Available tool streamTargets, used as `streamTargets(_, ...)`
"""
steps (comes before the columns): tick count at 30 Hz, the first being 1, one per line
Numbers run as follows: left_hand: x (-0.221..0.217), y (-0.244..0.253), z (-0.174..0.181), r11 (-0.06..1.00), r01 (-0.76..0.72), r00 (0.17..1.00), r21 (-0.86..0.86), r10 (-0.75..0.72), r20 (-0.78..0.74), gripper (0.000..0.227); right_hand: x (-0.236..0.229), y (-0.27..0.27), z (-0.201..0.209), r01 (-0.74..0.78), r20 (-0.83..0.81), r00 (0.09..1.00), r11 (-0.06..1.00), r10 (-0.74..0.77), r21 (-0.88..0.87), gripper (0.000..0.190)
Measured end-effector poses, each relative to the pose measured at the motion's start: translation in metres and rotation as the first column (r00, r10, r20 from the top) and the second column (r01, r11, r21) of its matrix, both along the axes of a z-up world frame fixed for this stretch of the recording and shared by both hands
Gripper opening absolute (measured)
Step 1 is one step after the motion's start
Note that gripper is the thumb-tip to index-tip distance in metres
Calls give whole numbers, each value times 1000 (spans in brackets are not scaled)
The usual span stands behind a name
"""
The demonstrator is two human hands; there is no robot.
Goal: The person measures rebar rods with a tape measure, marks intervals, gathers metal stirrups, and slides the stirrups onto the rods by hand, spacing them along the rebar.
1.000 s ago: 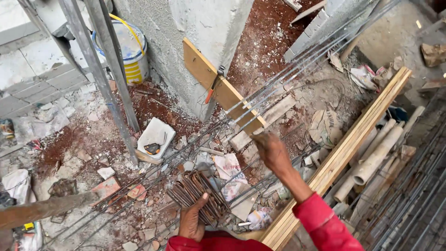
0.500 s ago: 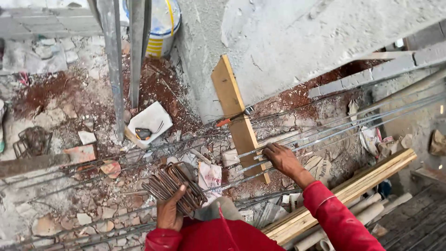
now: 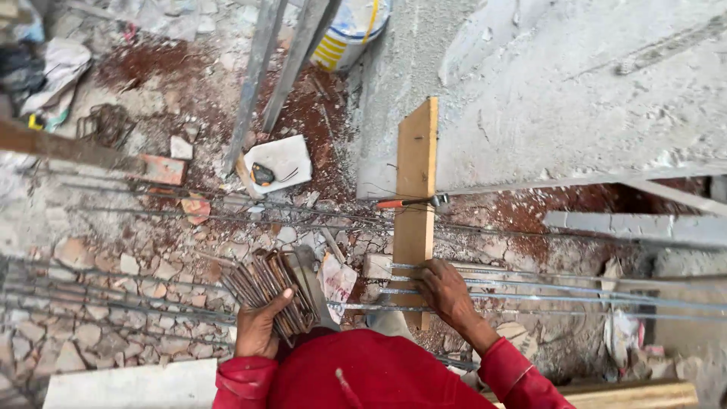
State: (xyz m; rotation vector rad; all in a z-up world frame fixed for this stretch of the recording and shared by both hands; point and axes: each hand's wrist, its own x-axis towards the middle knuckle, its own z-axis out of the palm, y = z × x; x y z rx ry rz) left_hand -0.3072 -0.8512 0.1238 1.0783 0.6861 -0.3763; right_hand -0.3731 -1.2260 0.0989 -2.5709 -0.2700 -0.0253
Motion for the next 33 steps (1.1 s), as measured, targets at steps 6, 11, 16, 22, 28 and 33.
streamTargets(6, -44, -35, 21, 996, -77, 991, 38, 72, 110, 43, 24, -21, 1, -73, 17, 997, 996, 72, 43, 31)
streamTargets(11, -79, -59, 36, 989, -150, 985, 19, 147, 90, 44, 47, -26, -2, -82, 34, 996, 997, 82, 5, 18)
streamTargets(16, -107, -66, 22, 985, -169, 976, -15, 170, 139, 40, 45, -33, -1, -35, 105, 994, 989, 19, 147, 17)
streamTargets(22, -107, -64, 14, 992, -124, 983, 7, 122, 136, 39, -30, -33, -13, -135, 78, 987, 988, 140, -77, 18)
streamTargets(28, -88, -61, 7, 995, -57, 983, 87, 40, 179, 41, -36, -41, -36, -118, -193, 977, 980, 86, -161, 29)
streamTargets(33, -87, -68, 25, 991, -33, 980, 128, 7, 196, 39, -43, -46, -62, -113, 64, 988, 938, 141, -327, 33)
